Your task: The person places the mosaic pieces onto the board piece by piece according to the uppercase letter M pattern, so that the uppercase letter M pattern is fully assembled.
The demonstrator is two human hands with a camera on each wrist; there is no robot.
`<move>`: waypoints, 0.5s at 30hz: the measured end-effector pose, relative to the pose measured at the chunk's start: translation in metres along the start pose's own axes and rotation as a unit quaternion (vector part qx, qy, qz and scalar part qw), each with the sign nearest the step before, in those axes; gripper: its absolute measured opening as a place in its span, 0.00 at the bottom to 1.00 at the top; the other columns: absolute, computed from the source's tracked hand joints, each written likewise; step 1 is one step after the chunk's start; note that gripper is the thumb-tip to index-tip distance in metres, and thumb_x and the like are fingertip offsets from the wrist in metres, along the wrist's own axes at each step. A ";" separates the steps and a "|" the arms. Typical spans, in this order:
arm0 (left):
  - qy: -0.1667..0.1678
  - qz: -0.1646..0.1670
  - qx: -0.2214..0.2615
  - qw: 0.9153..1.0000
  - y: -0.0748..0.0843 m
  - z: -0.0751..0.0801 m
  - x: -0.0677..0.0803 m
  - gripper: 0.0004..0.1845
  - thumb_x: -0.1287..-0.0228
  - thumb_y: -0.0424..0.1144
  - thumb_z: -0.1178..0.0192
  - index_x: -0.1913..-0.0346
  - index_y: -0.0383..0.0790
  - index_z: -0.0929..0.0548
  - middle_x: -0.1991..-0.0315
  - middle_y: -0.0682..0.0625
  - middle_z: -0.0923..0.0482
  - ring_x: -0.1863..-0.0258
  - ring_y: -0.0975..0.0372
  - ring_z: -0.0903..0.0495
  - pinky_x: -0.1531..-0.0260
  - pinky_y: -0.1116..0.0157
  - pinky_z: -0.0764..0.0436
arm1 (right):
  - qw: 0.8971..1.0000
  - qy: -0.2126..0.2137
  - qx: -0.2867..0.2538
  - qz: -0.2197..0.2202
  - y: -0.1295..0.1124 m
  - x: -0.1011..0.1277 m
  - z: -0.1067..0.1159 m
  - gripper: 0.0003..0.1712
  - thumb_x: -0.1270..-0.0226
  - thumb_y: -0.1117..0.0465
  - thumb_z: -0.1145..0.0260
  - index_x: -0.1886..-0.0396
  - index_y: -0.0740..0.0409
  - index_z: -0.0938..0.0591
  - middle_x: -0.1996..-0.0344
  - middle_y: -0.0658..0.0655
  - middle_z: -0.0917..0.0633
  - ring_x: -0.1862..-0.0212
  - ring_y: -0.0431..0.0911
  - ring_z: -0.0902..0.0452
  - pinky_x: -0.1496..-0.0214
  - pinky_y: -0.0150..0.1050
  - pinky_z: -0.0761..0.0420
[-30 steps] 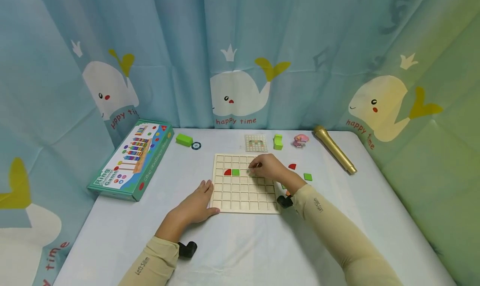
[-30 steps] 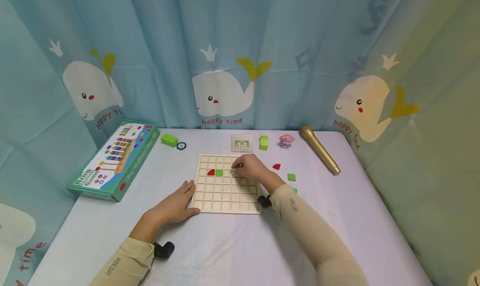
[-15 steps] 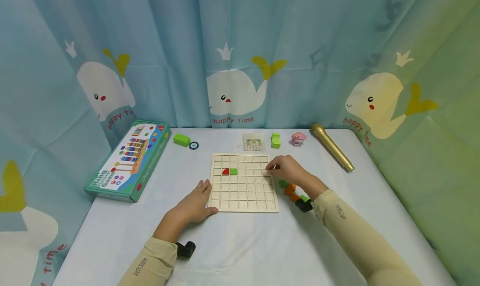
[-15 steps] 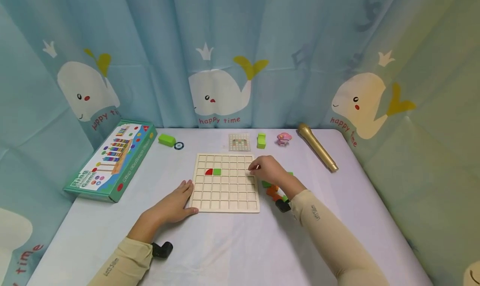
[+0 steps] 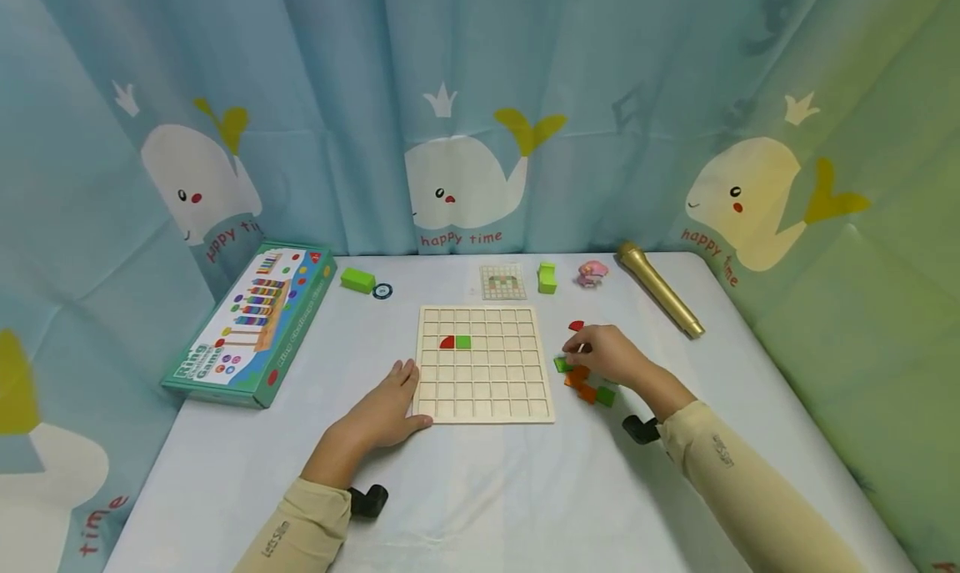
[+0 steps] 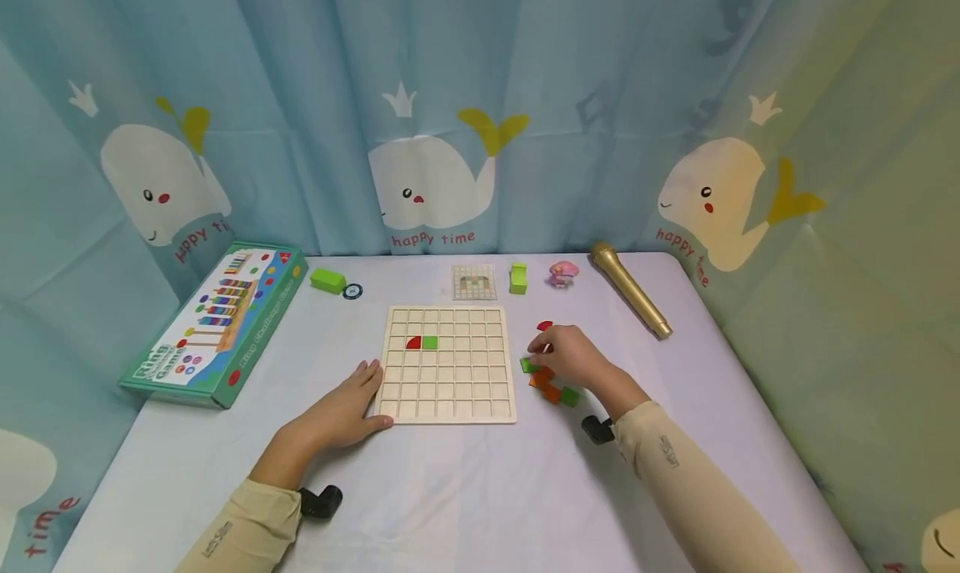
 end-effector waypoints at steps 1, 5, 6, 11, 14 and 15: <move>0.000 0.000 -0.002 1.000 0.000 0.000 0.000 0.48 0.32 0.52 0.34 0.24 0.24 0.45 0.22 0.33 0.51 0.22 0.44 0.55 0.26 0.51 0.45 | 1.000 0.000 -0.001 -0.006 0.002 0.002 0.000 0.09 0.34 0.62 0.28 0.56 0.61 0.11 0.64 0.51 0.14 0.63 0.45 0.22 0.61 0.39 0.20; -0.001 -0.001 -0.003 1.000 0.001 0.002 0.001 0.48 0.32 0.52 0.35 0.24 0.23 0.45 0.22 0.33 0.51 0.22 0.44 0.55 0.26 0.51 0.45 | 1.000 -0.003 -0.014 -0.016 0.009 0.011 0.001 0.11 0.34 0.63 0.28 0.55 0.63 0.11 0.64 0.52 0.14 0.62 0.46 0.21 0.60 0.41 0.20; -0.001 -0.001 -0.002 1.000 0.001 0.002 0.001 0.48 0.32 0.52 0.35 0.24 0.23 0.45 0.22 0.33 0.51 0.22 0.44 0.55 0.26 0.50 0.45 | 1.000 -0.005 -0.017 -0.021 0.011 0.013 0.001 0.11 0.34 0.63 0.28 0.54 0.63 0.11 0.64 0.52 0.14 0.62 0.46 0.21 0.59 0.41 0.20; 0.002 -0.003 0.000 1.000 0.000 0.002 0.002 0.48 0.33 0.52 0.34 0.25 0.23 0.44 0.22 0.33 0.50 0.22 0.44 0.54 0.26 0.50 0.45 | 0.999 -0.013 -0.026 -0.046 0.019 0.020 -0.001 0.13 0.35 0.63 0.28 0.52 0.62 0.12 0.61 0.52 0.14 0.62 0.46 0.23 0.59 0.41 0.21; 0.001 -0.005 0.002 1.000 0.000 0.001 0.001 0.48 0.33 0.52 0.34 0.24 0.23 0.44 0.22 0.33 0.50 0.22 0.44 0.54 0.27 0.50 0.44 | 0.998 -0.014 -0.023 -0.053 0.023 0.021 -0.003 0.14 0.35 0.63 0.27 0.51 0.62 0.12 0.61 0.53 0.15 0.63 0.46 0.24 0.62 0.40 0.22; 0.000 -0.005 0.003 1.000 0.000 0.000 0.001 0.48 0.33 0.52 0.34 0.24 0.23 0.44 0.22 0.33 0.51 0.22 0.43 0.54 0.27 0.50 0.44 | 0.998 -0.013 -0.023 -0.054 0.024 0.021 -0.004 0.14 0.36 0.64 0.27 0.51 0.62 0.12 0.61 0.53 0.15 0.63 0.46 0.23 0.62 0.40 0.21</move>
Point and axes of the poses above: each hand's wrist, its own x-axis away from the middle knuckle, its own z-axis out of the back of the hand, y = z × x, the point moved 2 cm from there along -x, towards the middle knuckle
